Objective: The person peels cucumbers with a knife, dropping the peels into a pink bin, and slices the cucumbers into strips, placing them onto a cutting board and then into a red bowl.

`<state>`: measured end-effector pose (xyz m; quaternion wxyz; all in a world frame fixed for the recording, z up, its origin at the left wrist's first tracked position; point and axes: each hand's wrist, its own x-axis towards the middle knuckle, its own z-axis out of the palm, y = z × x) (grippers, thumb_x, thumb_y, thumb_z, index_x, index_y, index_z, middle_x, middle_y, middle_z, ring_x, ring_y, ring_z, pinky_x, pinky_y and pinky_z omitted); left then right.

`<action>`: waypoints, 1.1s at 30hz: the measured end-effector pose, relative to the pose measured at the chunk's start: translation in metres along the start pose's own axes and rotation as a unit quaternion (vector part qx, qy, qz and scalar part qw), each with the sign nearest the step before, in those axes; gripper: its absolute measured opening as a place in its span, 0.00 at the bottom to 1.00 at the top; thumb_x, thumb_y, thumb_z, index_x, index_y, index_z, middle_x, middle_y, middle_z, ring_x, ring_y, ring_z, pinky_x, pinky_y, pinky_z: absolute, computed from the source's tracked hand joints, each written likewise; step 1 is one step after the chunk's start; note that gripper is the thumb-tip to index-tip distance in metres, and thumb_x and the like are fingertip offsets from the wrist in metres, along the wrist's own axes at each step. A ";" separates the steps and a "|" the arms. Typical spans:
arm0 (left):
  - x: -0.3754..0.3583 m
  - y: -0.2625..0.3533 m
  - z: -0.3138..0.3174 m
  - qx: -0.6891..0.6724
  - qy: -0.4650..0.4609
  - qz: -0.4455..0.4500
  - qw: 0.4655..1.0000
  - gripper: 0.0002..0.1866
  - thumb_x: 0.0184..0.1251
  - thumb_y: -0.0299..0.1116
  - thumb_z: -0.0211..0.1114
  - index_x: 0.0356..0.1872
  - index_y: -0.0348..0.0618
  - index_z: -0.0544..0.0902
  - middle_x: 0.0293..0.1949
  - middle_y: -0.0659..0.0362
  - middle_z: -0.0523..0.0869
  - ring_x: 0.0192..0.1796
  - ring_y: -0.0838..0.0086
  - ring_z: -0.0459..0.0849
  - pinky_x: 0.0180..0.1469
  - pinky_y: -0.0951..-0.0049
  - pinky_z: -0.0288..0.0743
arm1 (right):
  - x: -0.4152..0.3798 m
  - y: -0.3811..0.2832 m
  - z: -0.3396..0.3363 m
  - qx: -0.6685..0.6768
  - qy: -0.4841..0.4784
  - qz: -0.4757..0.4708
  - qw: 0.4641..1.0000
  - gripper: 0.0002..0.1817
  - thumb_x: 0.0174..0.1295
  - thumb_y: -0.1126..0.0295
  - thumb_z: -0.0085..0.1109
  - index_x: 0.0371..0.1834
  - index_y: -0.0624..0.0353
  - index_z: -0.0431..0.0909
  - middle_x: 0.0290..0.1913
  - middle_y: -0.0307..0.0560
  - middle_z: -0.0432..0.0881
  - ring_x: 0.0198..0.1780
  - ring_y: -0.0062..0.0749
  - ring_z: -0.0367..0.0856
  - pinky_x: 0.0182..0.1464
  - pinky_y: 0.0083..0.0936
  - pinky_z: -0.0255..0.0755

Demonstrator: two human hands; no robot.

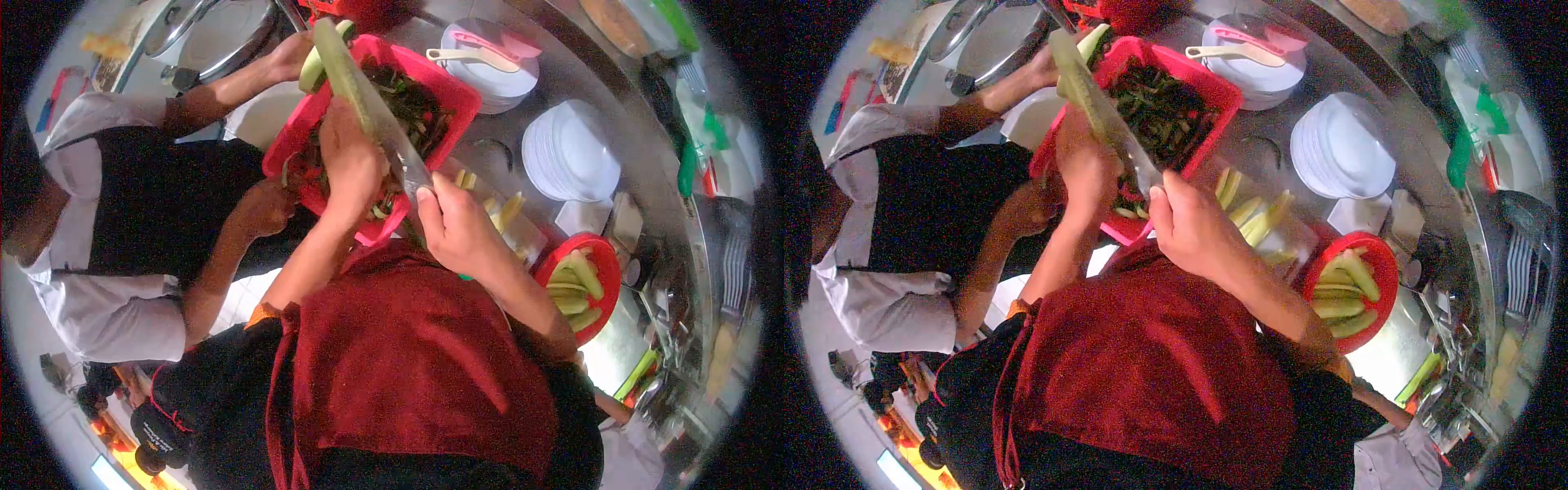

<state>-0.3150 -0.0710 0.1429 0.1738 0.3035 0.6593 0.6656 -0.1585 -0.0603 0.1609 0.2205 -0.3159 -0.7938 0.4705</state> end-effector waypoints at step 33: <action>0.002 -0.050 -0.001 -0.025 -0.028 -0.179 0.983 0.27 0.79 0.51 0.40 0.54 0.35 0.74 0.48 0.54 0.79 0.46 0.73 0.75 0.52 0.72 0.68 | 0.002 0.040 0.027 0.358 -0.113 0.232 0.897 0.20 0.72 0.54 0.44 0.25 0.56 0.65 0.12 0.35 0.61 0.08 0.21 0.58 0.09 0.23 0.54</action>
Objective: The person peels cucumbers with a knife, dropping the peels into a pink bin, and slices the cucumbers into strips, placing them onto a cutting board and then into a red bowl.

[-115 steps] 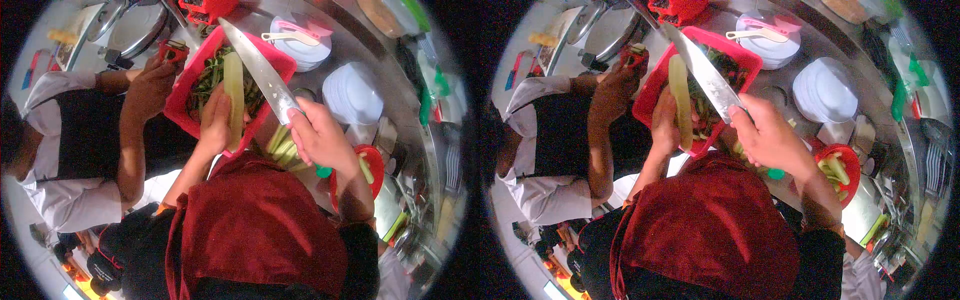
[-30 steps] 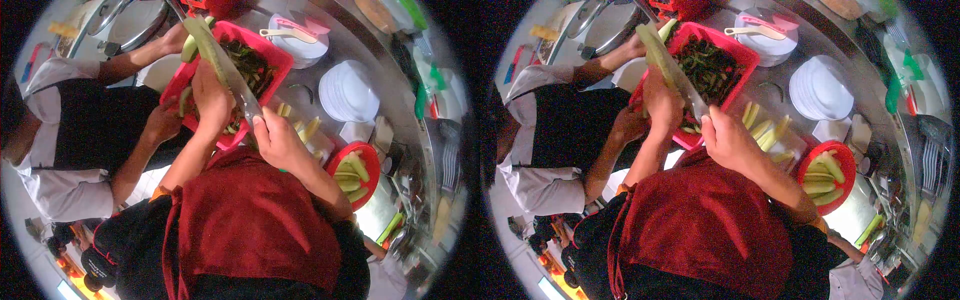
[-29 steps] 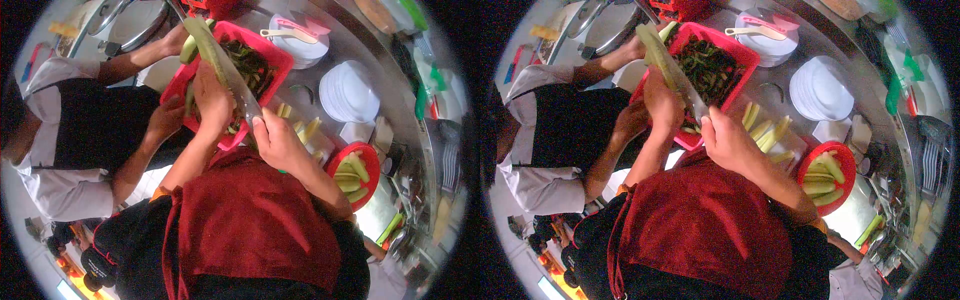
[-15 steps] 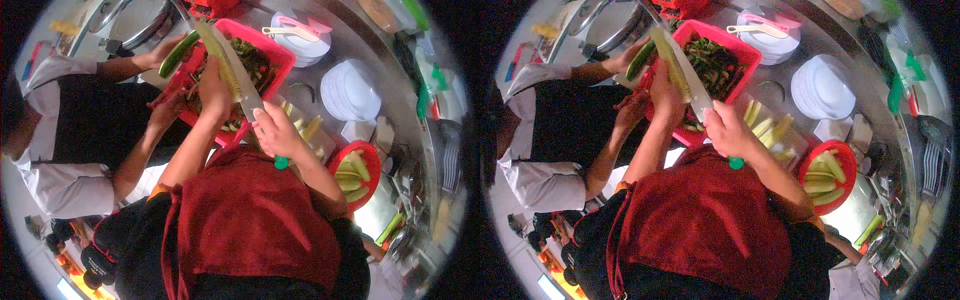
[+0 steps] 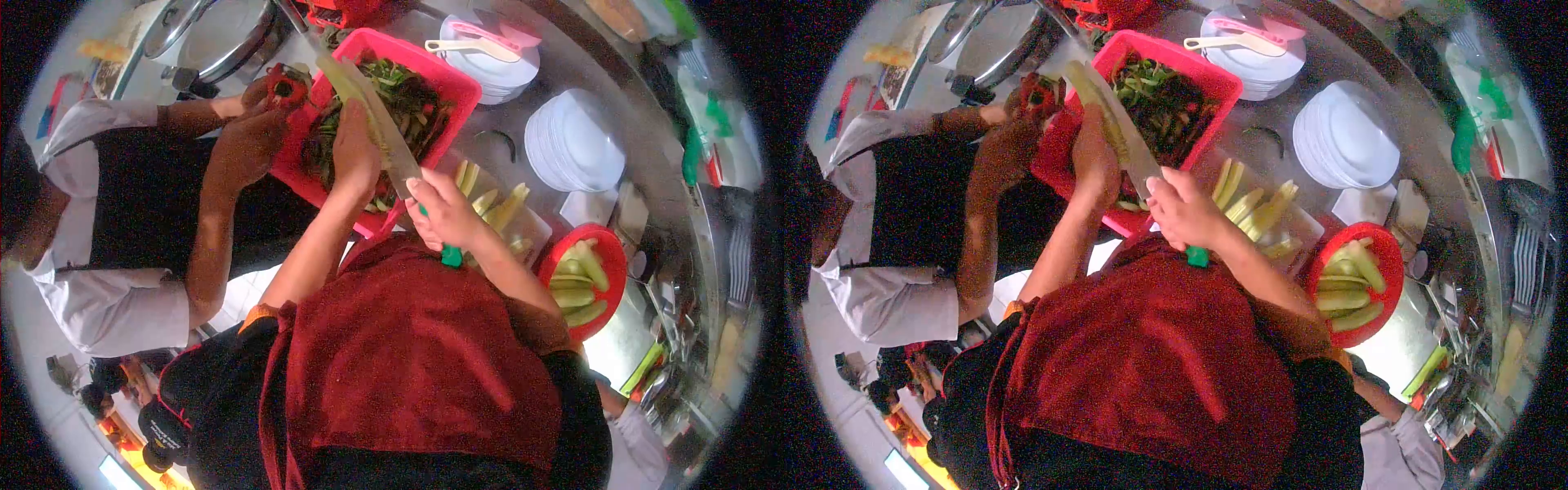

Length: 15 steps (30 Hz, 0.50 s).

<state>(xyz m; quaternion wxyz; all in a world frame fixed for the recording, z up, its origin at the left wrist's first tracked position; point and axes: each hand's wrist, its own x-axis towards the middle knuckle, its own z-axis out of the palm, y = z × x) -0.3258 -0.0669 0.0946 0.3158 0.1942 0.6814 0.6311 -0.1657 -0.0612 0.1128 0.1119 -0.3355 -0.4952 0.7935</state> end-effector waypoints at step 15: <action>0.004 -0.012 -0.007 -0.041 -0.084 -0.120 0.988 0.35 0.74 0.64 0.39 0.54 0.38 0.75 0.40 0.59 0.79 0.40 0.74 0.75 0.45 0.69 0.71 | 0.016 0.026 -0.022 0.244 -0.147 0.099 0.953 0.18 0.73 0.53 0.40 0.32 0.54 0.66 0.14 0.33 0.59 0.06 0.16 0.54 0.06 0.18 0.52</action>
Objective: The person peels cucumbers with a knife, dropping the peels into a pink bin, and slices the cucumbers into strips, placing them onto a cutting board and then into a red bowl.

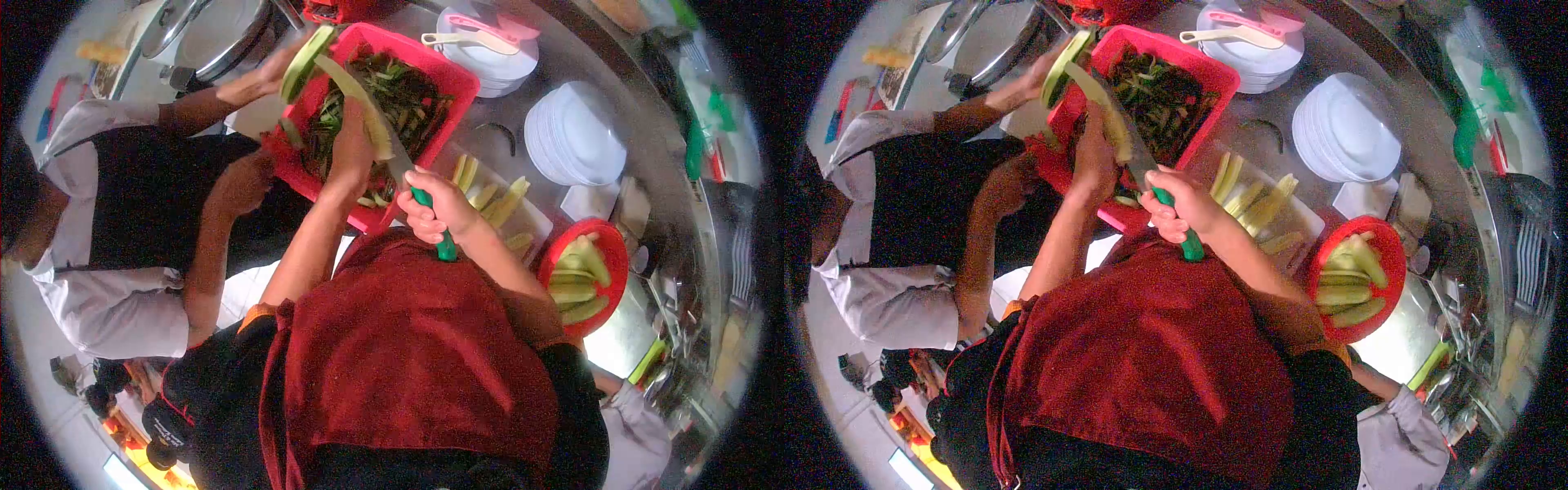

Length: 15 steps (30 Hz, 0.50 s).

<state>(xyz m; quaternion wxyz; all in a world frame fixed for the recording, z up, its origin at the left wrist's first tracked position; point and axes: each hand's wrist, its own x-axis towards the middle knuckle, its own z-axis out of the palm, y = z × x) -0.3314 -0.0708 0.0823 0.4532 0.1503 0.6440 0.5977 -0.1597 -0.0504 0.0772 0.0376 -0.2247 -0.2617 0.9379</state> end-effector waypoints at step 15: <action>0.013 0.003 -0.035 0.149 0.005 0.067 0.987 0.24 0.78 0.49 0.40 0.52 0.37 0.74 0.38 0.50 0.80 0.40 0.64 0.79 0.45 0.64 0.72 | -0.002 -0.018 0.006 -0.292 0.259 -0.127 0.912 0.11 0.70 0.62 0.47 0.41 0.59 0.68 0.19 0.39 0.68 0.11 0.21 0.64 0.11 0.23 0.58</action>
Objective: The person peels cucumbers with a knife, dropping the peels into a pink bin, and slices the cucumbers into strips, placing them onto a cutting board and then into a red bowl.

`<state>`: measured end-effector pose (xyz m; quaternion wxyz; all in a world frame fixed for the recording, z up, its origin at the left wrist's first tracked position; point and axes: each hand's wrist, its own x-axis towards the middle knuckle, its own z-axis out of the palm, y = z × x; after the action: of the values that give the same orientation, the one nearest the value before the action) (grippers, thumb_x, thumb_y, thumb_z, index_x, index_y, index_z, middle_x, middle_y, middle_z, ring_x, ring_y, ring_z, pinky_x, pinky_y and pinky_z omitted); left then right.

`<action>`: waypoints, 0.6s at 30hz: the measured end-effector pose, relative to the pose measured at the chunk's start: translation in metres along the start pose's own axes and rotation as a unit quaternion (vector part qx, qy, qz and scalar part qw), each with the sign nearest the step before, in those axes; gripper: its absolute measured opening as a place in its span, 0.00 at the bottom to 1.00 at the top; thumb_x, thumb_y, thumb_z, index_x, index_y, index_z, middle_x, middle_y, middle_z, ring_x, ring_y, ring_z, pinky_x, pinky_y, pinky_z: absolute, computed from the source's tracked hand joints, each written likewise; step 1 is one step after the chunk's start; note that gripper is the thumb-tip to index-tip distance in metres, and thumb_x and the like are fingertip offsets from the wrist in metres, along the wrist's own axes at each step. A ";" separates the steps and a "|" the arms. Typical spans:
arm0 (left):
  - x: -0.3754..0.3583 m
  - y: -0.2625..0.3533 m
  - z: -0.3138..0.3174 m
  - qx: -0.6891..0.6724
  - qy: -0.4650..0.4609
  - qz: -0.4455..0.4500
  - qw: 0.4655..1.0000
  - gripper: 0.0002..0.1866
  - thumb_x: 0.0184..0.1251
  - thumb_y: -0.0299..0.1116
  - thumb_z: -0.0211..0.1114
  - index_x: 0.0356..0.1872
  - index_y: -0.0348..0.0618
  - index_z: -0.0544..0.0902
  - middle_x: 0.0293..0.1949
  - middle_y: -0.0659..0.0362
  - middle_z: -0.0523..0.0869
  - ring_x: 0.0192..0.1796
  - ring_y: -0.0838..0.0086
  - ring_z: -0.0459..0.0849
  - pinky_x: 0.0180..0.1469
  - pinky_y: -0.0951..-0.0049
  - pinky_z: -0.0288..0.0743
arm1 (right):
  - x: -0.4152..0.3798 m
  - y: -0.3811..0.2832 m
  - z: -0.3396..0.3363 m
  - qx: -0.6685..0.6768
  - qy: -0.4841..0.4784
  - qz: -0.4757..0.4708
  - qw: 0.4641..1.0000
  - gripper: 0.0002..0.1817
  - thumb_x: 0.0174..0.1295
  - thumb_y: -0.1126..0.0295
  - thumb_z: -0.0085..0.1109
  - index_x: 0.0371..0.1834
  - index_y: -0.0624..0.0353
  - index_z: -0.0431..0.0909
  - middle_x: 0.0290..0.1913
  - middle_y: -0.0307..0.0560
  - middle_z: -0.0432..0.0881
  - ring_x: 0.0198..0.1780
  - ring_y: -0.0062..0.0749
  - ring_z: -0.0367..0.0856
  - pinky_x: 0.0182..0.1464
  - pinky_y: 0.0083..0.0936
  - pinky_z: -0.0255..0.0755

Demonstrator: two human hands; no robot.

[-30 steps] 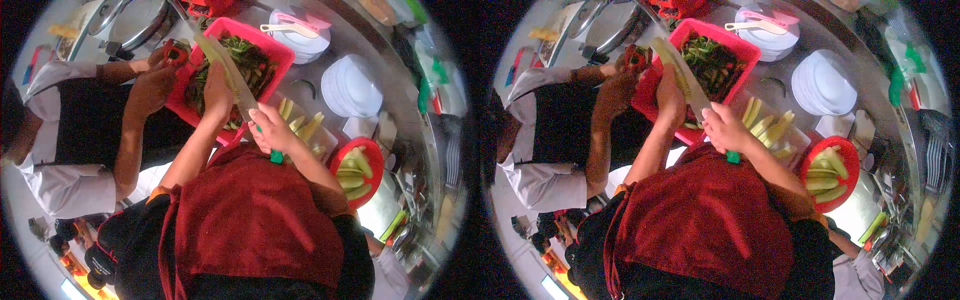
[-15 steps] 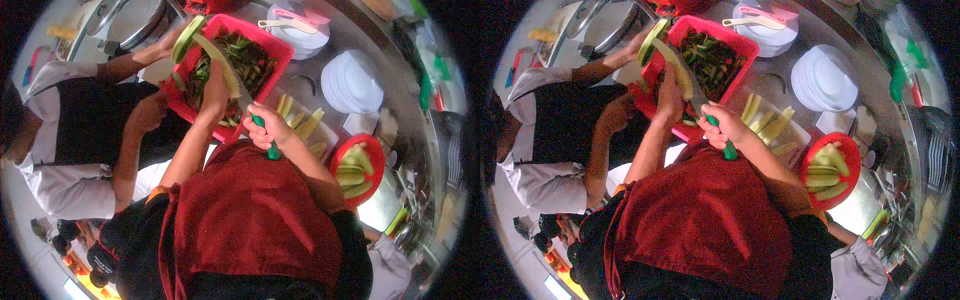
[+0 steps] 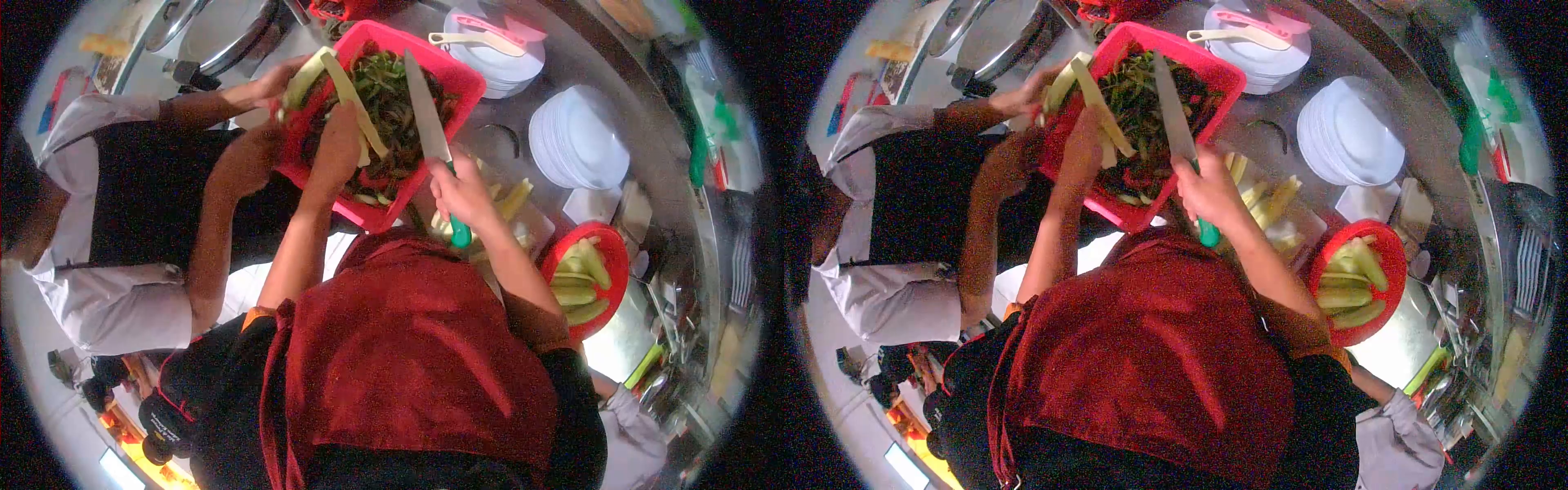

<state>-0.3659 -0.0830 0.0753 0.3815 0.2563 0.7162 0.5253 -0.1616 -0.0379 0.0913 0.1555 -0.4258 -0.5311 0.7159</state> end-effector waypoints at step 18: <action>-0.024 -0.007 0.012 0.252 -0.125 0.182 0.942 0.17 0.75 0.34 0.47 0.60 0.40 0.69 0.48 0.47 0.80 0.53 0.58 0.80 0.57 0.62 0.72 | 0.078 0.006 0.026 -0.185 0.140 -0.227 0.946 0.33 0.50 0.52 0.70 0.54 0.63 0.73 0.45 0.61 0.79 0.48 0.56 0.79 0.51 0.44 0.72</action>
<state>-0.3417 -0.0967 0.0734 0.2886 0.5335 0.7127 0.3524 -0.2267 -0.0042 0.0534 0.3052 -0.4113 -0.7100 0.4834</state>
